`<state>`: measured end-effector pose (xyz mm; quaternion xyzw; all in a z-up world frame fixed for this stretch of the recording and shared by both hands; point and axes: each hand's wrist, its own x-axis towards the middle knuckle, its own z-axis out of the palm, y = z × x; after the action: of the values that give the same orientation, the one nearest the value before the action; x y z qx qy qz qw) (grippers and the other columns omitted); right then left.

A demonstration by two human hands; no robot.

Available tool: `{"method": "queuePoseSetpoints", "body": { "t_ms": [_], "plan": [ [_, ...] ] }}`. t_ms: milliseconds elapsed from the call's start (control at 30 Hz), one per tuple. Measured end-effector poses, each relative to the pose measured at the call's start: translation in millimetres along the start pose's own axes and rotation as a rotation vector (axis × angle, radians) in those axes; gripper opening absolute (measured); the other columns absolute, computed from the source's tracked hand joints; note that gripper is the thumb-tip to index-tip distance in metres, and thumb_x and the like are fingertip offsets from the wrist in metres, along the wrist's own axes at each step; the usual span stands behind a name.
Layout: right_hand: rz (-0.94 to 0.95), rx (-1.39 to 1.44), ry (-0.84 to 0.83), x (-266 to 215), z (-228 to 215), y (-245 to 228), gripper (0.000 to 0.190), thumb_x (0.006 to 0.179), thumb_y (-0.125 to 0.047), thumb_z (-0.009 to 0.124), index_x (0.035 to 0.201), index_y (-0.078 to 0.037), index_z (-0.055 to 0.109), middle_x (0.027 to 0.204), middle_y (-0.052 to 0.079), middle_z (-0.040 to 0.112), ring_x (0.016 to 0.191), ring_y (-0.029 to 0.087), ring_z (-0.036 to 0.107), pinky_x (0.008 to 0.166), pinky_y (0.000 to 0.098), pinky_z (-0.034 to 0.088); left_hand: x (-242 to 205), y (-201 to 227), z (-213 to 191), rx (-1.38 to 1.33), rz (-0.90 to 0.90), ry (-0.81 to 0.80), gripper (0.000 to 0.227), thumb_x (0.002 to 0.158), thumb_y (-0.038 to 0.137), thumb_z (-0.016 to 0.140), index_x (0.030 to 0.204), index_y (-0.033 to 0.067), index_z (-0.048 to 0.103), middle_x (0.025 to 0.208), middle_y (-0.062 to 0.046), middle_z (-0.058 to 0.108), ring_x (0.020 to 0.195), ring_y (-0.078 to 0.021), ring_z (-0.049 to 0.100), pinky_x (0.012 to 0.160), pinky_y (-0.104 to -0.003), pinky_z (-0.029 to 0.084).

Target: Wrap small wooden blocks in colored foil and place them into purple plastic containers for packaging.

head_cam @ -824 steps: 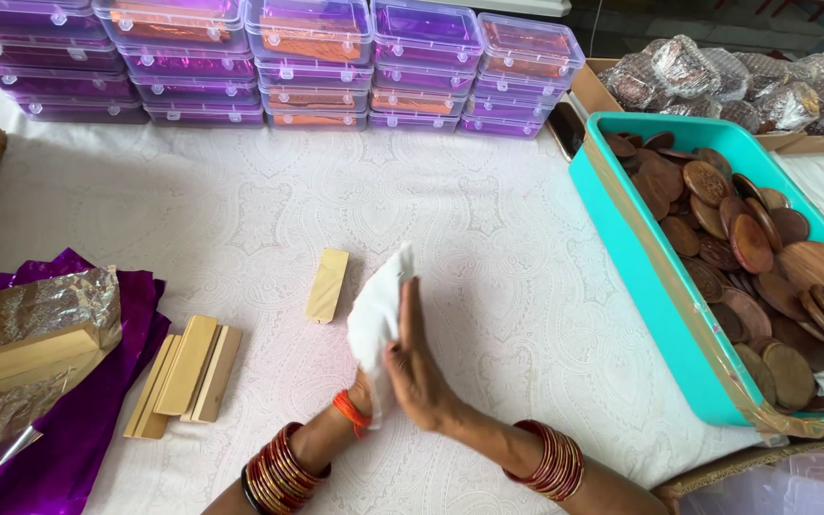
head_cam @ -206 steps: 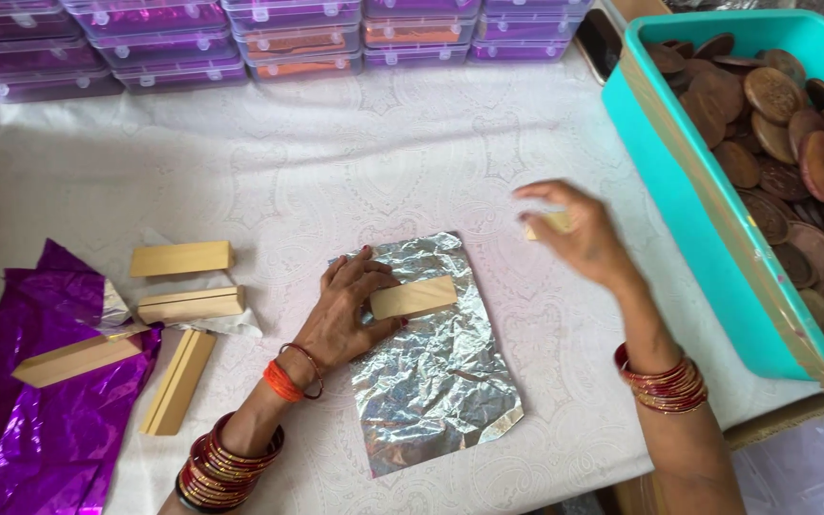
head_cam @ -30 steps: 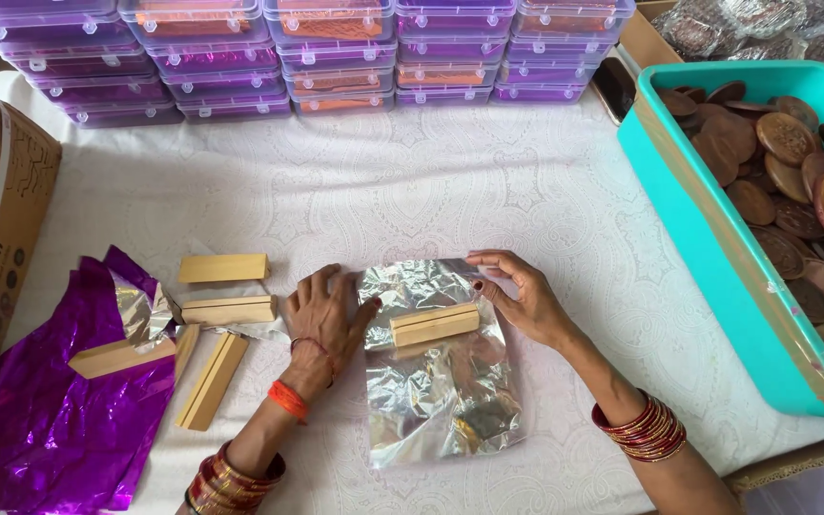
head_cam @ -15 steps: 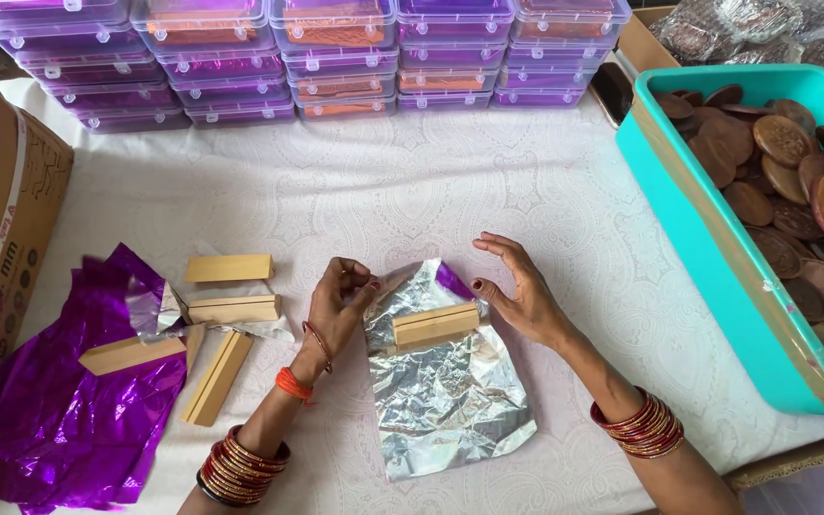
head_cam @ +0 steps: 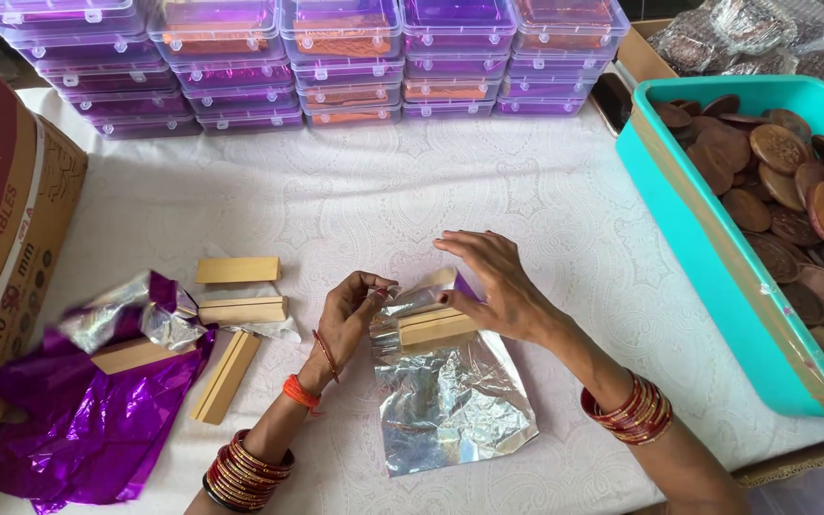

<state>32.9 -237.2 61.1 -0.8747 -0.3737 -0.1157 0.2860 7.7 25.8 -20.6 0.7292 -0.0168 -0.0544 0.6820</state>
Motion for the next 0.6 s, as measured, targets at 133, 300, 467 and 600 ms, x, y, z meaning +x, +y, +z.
{"method": "queuePoseSetpoints", "body": {
  "t_ms": [133, 300, 467, 600],
  "plan": [
    [-0.064, -0.100, -0.050, 12, 19, -3, 0.070, 0.092, -0.050, 0.065, 0.148, -0.012, 0.045, 0.148, 0.014, 0.051, 0.139, 0.029, 0.045, 0.119, 0.0570, 0.021, -1, 1, 5, -0.161, 0.196, -0.051, 0.016, 0.097, 0.001, 0.055, 0.111, -0.0006, 0.063, 0.110, -0.008, 0.071, 0.097, -0.0104, 0.064, 0.088, -0.026, 0.053],
    [-0.072, -0.179, -0.129, 23, 26, 0, 0.070, 0.087, -0.044, 0.070, 0.146, -0.014, 0.049, 0.137, 0.011, 0.059, 0.133, 0.027, 0.049, 0.119, 0.0575, 0.019, -5, 8, 9, -0.233, 0.179, -0.050, 0.011, 0.099, 0.003, 0.051, 0.106, 0.0009, 0.059, 0.112, -0.007, 0.072, 0.102, -0.0103, 0.065, 0.090, -0.026, 0.053],
    [0.105, -0.152, -0.338, 25, 3, 1, 0.036, 0.094, -0.033, 0.065, 0.127, -0.018, 0.066, 0.114, 0.003, 0.072, 0.115, 0.019, 0.061, 0.119, 0.0556, 0.018, -1, -20, 6, -0.247, 0.177, -0.008, 0.010, 0.104, 0.004, 0.049, 0.109, 0.0009, 0.057, 0.107, -0.013, 0.066, 0.091, -0.0122, 0.056, 0.085, -0.028, 0.048],
    [0.191, -0.116, -0.388, 10, -10, 7, 0.024, 0.096, -0.027, 0.062, 0.116, -0.017, 0.071, 0.106, 0.000, 0.075, 0.107, 0.018, 0.066, 0.119, 0.0541, 0.021, 0, -21, 10, -0.266, 0.183, -0.024, 0.009, 0.106, 0.005, 0.048, 0.109, 0.0008, 0.055, 0.103, -0.014, 0.063, 0.089, -0.0141, 0.055, 0.084, -0.032, 0.050]
  ]
}}
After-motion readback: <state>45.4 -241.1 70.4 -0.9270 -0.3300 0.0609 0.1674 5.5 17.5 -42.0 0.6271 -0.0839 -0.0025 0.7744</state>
